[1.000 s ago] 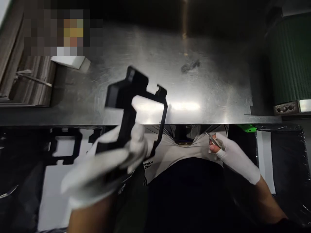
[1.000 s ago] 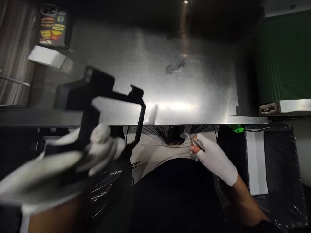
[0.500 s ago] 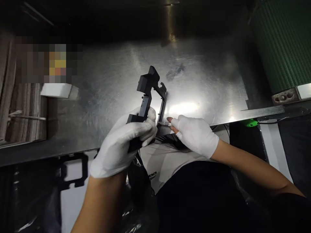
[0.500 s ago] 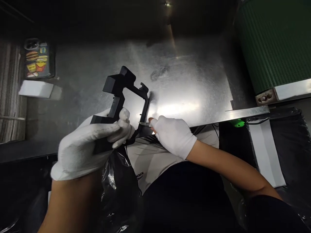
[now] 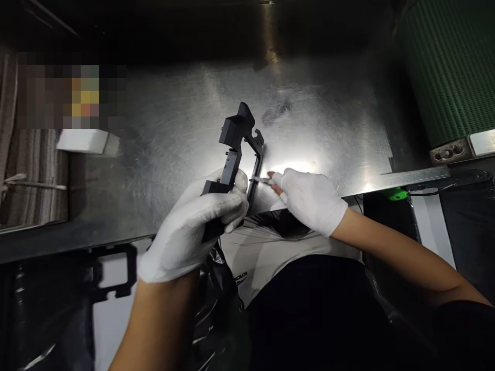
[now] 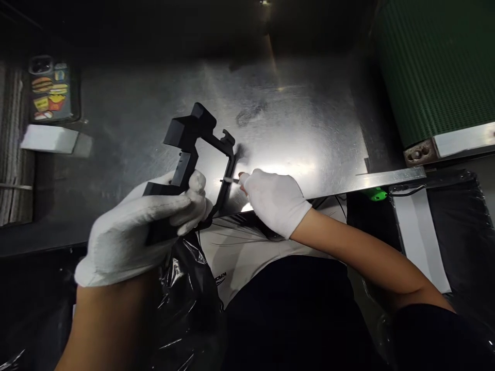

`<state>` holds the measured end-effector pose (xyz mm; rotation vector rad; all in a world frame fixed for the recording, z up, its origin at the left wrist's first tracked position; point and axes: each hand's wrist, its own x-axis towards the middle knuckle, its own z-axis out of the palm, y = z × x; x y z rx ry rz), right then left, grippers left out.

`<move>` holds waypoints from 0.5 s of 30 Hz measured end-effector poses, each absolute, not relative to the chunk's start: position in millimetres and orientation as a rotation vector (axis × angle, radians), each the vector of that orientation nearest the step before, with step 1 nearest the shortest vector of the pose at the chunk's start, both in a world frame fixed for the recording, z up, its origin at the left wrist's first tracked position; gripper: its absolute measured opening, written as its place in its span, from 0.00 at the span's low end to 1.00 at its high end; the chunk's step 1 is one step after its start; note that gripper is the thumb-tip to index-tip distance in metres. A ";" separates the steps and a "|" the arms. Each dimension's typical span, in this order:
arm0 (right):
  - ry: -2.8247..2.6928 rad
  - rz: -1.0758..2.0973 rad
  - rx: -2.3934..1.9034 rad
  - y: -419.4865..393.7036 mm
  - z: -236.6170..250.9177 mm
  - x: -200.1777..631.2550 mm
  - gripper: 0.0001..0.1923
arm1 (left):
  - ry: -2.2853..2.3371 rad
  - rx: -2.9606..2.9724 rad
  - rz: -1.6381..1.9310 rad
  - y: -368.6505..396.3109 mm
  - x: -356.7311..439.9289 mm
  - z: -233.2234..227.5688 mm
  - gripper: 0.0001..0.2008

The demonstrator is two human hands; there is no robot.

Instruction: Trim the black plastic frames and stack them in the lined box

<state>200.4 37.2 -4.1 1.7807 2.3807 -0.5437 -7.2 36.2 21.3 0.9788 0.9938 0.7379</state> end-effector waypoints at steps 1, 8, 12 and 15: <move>2.362 -0.513 1.824 40.0 -2.9 202.5 0.24 | 0.999 0.977 0.738 36.2 -6.6 21.8 0.06; 2.311 -0.549 1.889 47.0 2.6 214.9 0.20 | 0.969 0.870 0.761 38.2 -12.3 17.6 0.06; 2.238 -0.554 1.981 47.9 1.9 213.9 0.18 | 0.815 0.692 0.883 32.8 -27.0 14.3 0.08; 2.329 -0.628 2.091 48.9 7.6 214.8 0.17 | 0.622 0.548 0.967 18.3 -34.6 15.5 0.12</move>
